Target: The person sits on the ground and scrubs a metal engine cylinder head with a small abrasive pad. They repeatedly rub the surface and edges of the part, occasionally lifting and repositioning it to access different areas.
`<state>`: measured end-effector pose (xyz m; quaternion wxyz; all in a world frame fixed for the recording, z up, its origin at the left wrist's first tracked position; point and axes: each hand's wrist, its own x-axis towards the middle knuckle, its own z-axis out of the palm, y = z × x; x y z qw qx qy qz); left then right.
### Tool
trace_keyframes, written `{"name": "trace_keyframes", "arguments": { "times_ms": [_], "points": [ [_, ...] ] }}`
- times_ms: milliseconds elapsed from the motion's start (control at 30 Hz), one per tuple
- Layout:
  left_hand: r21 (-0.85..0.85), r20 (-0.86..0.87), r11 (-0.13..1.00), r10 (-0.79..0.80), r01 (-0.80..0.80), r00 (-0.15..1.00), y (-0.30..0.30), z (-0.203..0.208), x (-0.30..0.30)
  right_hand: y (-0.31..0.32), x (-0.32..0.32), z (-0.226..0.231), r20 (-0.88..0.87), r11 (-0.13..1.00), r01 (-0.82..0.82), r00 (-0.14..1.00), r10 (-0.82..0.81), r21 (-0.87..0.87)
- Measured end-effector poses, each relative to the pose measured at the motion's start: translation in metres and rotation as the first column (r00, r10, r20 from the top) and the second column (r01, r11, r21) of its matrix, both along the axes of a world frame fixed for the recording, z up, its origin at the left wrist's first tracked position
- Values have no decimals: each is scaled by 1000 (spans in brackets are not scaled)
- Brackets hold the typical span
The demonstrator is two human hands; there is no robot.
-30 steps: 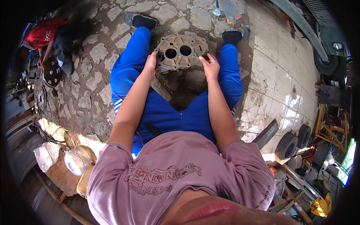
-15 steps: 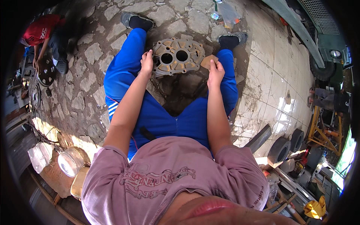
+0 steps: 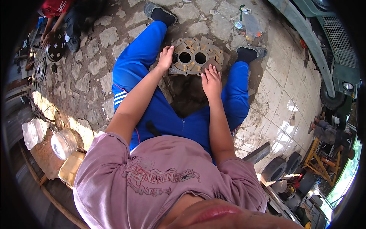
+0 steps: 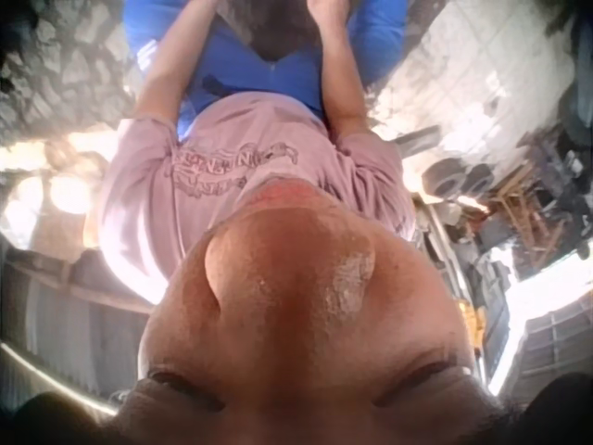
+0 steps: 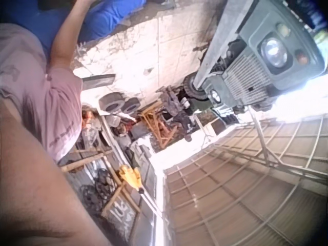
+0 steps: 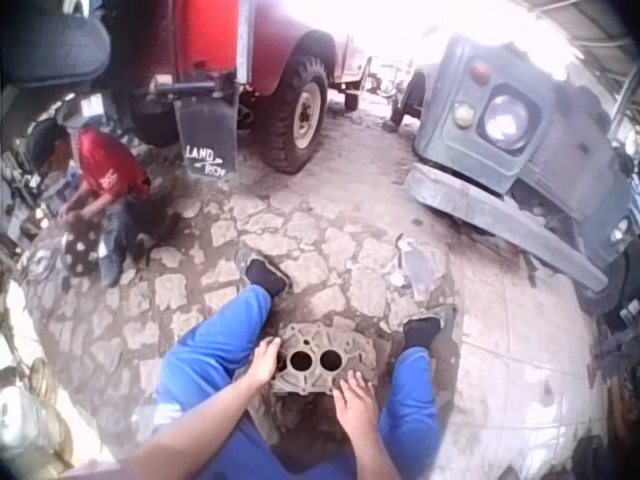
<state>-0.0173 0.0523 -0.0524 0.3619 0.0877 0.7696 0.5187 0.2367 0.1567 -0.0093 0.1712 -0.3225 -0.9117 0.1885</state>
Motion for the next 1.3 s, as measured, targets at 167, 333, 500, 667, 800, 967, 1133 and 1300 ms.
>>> {"name": "trace_keyframes", "arguments": {
  "times_ms": [167,333,500,667,800,967,1133,1300],
  "points": [
    [14,36,1000,-24,24,999,-1,1,-3,-7,1,-1,125,982,89,986,-110,166],
    [-13,55,999,-44,45,998,-1,8,-2,-15,5,-1,138,995,-27,990,14,95],
    [-11,-33,993,-121,121,992,-1,10,-9,-31,1,-2,128,990,10,991,-27,137],
    [-98,-188,967,-249,234,950,-20,8,-12,-29,7,-1,76,998,-4,997,-1,68],
    [-73,-78,902,-431,426,899,-46,48,-8,-18,6,8,76,990,22,997,-33,137],
    [238,15,886,-413,398,910,-74,115,11,-10,10,10,-162,982,185,970,-179,24],
    [232,-128,928,-267,291,955,-72,49,16,-37,-8,25,-294,998,-50,954,56,28],
    [229,-99,951,-190,208,977,-48,-12,-3,-61,-9,11,225,983,-143,967,115,112]
  ]
}}
